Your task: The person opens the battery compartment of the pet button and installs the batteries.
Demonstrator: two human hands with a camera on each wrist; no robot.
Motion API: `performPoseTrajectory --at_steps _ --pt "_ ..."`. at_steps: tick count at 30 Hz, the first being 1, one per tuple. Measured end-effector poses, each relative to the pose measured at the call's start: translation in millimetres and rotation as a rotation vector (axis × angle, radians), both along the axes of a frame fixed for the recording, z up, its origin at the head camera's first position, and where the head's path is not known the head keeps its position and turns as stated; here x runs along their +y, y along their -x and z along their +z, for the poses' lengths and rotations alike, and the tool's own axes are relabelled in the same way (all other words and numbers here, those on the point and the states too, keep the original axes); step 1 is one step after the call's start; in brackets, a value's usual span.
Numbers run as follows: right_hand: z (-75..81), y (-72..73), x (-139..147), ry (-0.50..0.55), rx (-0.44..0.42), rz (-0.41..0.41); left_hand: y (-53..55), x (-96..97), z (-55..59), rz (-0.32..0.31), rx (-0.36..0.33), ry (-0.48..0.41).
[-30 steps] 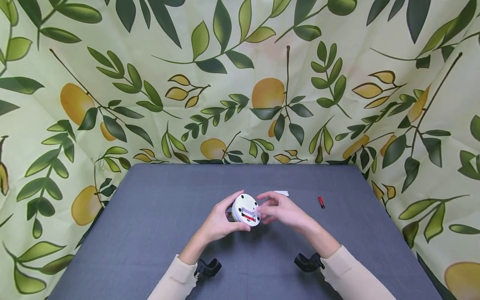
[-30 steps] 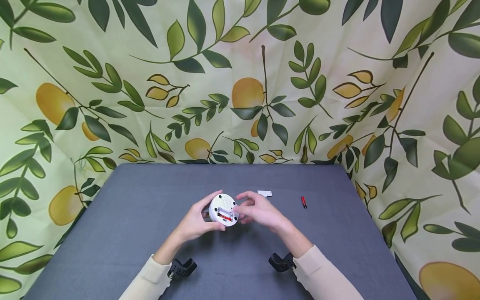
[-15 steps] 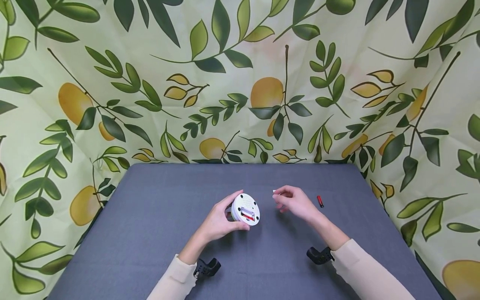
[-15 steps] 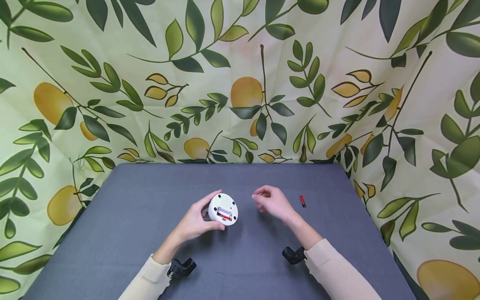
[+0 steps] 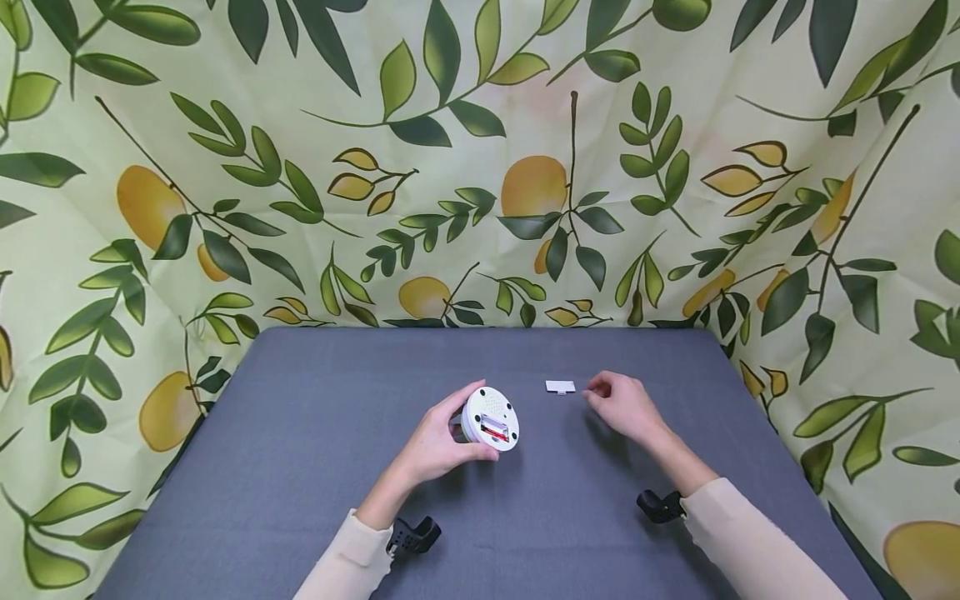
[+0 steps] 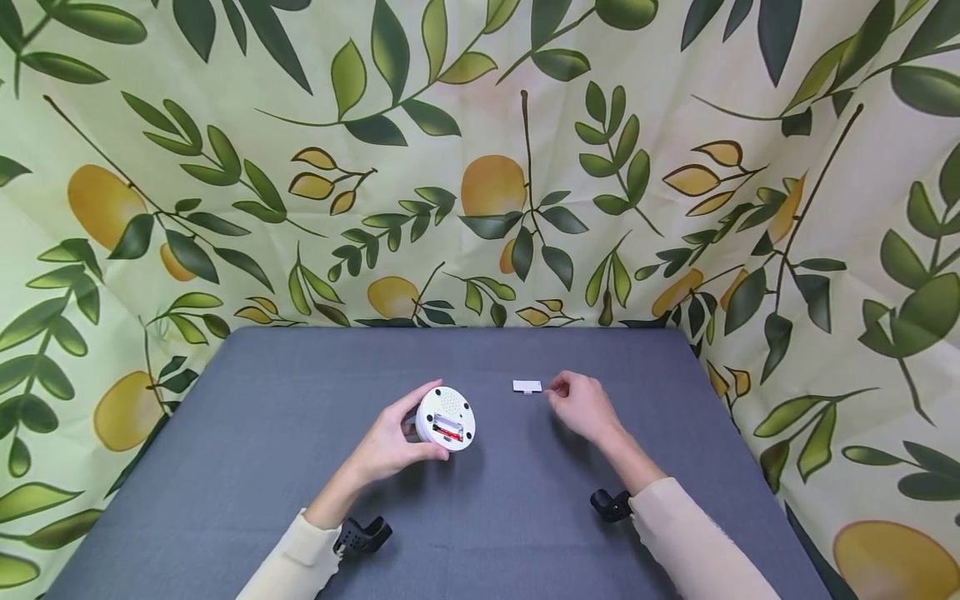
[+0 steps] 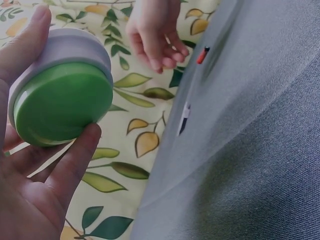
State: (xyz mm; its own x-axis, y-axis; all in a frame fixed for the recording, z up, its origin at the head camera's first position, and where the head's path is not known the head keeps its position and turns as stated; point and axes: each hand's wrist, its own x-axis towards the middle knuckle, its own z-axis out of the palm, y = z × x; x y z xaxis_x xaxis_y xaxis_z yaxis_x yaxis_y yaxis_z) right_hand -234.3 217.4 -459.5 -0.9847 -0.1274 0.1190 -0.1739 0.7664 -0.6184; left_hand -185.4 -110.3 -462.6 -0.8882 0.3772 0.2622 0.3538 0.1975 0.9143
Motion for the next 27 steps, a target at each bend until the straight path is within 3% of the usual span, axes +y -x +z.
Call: performPoseTrajectory --at_steps 17,27 --pt "-17.5 12.8 45 -0.225 0.041 -0.091 1.0 -3.1 -0.9 0.004 0.036 0.019" --pt "-30.2 15.0 57 -0.315 -0.016 -0.134 0.3 -2.6 1.0 0.006 0.014 0.011"
